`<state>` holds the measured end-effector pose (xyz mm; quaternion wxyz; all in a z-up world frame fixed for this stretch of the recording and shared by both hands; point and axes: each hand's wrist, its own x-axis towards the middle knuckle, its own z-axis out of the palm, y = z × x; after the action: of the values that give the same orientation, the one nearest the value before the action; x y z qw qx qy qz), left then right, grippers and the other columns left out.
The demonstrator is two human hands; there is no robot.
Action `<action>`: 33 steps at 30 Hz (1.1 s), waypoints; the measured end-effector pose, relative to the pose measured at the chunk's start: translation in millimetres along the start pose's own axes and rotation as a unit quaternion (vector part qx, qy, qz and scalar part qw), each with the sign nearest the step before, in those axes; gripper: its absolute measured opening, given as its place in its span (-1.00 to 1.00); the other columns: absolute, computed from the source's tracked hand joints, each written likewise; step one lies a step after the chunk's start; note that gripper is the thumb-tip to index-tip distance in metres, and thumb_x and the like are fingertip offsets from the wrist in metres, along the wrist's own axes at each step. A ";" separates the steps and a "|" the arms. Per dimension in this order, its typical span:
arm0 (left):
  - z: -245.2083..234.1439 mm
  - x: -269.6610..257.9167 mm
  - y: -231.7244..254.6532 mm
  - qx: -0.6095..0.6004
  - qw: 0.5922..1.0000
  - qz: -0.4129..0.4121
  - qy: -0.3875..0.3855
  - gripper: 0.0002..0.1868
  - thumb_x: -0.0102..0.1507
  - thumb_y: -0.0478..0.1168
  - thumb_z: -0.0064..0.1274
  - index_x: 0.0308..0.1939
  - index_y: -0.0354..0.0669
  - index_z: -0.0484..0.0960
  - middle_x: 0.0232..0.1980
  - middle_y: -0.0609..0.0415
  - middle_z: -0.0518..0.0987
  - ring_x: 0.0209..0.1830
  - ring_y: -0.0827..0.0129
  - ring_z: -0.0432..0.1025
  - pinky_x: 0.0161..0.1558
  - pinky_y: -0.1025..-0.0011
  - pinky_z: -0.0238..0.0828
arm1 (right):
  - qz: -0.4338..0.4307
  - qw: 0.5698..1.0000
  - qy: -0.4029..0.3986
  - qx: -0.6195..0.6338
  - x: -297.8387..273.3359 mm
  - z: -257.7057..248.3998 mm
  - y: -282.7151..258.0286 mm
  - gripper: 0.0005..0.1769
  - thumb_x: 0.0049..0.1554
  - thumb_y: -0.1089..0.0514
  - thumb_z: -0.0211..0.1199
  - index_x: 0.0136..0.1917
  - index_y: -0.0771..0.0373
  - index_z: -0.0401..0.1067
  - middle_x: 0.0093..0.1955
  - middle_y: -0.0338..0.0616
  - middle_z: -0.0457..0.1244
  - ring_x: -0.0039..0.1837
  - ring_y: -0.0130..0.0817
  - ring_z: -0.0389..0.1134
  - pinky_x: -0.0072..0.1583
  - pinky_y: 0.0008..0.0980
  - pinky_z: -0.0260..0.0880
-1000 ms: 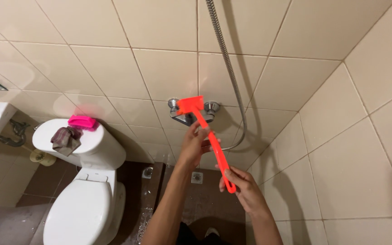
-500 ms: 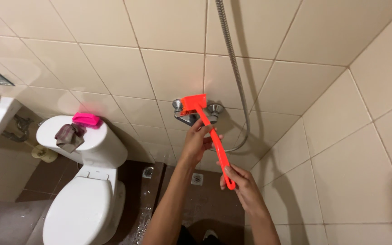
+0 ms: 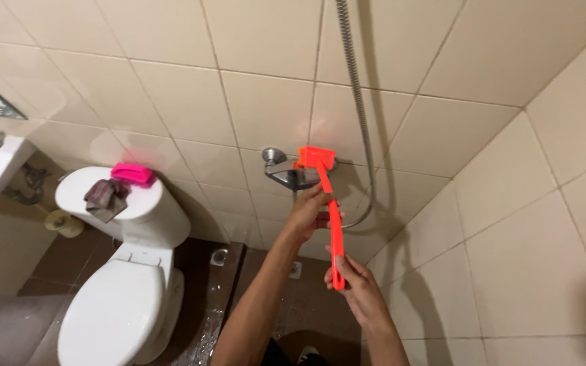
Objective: The person scrubs the shower wall tiles and fixtures using a red long-handled brush. They focus on the area around the shower valve and the vertical grout lines, moving the brush up and down and side to side.
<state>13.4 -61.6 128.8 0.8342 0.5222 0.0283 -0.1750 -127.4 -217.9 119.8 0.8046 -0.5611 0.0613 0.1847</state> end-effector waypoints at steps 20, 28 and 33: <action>91.5 -43.1 -21.7 0.110 0.977 0.096 -0.155 -0.23 0.34 -0.40 -0.06 0.61 0.01 0.09 0.03 0.04 0.61 -0.08 0.37 0.56 -0.02 0.36 0.59 | -0.122 0.972 0.144 -0.141 -26.3 -68.8 -8.6 -0.53 0.20 0.02 0.20 0.30 0.30 0.48 -0.04 -0.17 0.43 0.02 -0.43 0.41 0.14 -0.40 0.39; 137.8 -32.1 44.3 0.157 0.958 0.200 -0.130 -0.25 0.34 -0.44 -0.09 0.60 -0.10 0.08 0.01 0.00 0.63 -0.11 0.36 0.58 -0.06 0.42 0.59 | -0.208 0.949 0.164 -0.170 3.0 -59.9 -67.5 -0.56 0.28 0.11 0.14 0.35 0.38 0.47 0.01 -0.08 0.44 0.03 -0.36 0.43 0.12 -0.36 0.41; 129.2 2.6 18.4 0.184 0.939 0.267 -0.112 -0.30 0.34 -0.46 -0.03 0.58 -0.22 0.19 0.03 -0.09 0.65 -0.09 0.36 0.55 -0.10 0.40 0.57 | -0.317 0.930 0.169 -0.080 -5.6 -30.7 -78.1 -0.36 0.22 0.22 0.06 0.55 0.14 0.11 0.34 -0.25 0.29 0.16 -0.42 0.38 0.12 -0.38 0.44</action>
<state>4.2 -168.9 202.6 0.7375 0.6318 -0.2386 -0.0050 -100.7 -271.2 179.1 0.7514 -0.6368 0.0008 -0.1730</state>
